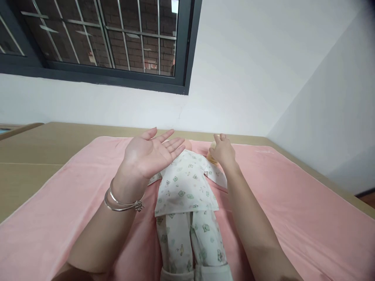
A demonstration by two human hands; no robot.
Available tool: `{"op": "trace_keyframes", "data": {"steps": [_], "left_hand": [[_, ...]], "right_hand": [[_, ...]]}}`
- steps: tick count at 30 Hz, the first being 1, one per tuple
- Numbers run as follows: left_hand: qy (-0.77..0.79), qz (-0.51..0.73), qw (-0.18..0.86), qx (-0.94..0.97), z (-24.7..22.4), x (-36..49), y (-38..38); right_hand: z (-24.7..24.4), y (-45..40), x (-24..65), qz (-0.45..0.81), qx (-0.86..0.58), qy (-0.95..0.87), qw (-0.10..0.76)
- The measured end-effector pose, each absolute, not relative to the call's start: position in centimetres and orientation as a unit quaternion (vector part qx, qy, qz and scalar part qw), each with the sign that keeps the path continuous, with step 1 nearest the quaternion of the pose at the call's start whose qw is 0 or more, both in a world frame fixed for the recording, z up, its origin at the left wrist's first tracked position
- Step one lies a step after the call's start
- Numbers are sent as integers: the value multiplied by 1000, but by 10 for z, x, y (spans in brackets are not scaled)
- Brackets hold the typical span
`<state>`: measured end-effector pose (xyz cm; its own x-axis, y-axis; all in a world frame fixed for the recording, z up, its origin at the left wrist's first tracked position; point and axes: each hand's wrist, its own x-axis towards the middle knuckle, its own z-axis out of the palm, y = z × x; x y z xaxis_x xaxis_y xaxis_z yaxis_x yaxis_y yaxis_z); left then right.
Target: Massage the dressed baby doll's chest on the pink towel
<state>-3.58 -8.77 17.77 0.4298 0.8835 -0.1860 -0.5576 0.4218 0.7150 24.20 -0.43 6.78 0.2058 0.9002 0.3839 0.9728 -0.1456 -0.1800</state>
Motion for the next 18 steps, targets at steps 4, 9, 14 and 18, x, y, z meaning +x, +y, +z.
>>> {"op": "trace_keyframes", "data": {"steps": [4, 9, 14, 18], "left_hand": [[233, 472, 831, 181, 189, -36, -104], [228, 463, 837, 182, 189, -31, -114], [241, 408, 854, 215, 183, -24, -121], [220, 362, 874, 237, 179, -13, -131]], "right_hand": [[66, -5, 247, -87, -742, -637, 189], [76, -10, 245, -59, -719, -653, 231], [104, -43, 208, -17, -631, -659, 410], [117, -85, 161, 88, -506, -719, 469]]}}
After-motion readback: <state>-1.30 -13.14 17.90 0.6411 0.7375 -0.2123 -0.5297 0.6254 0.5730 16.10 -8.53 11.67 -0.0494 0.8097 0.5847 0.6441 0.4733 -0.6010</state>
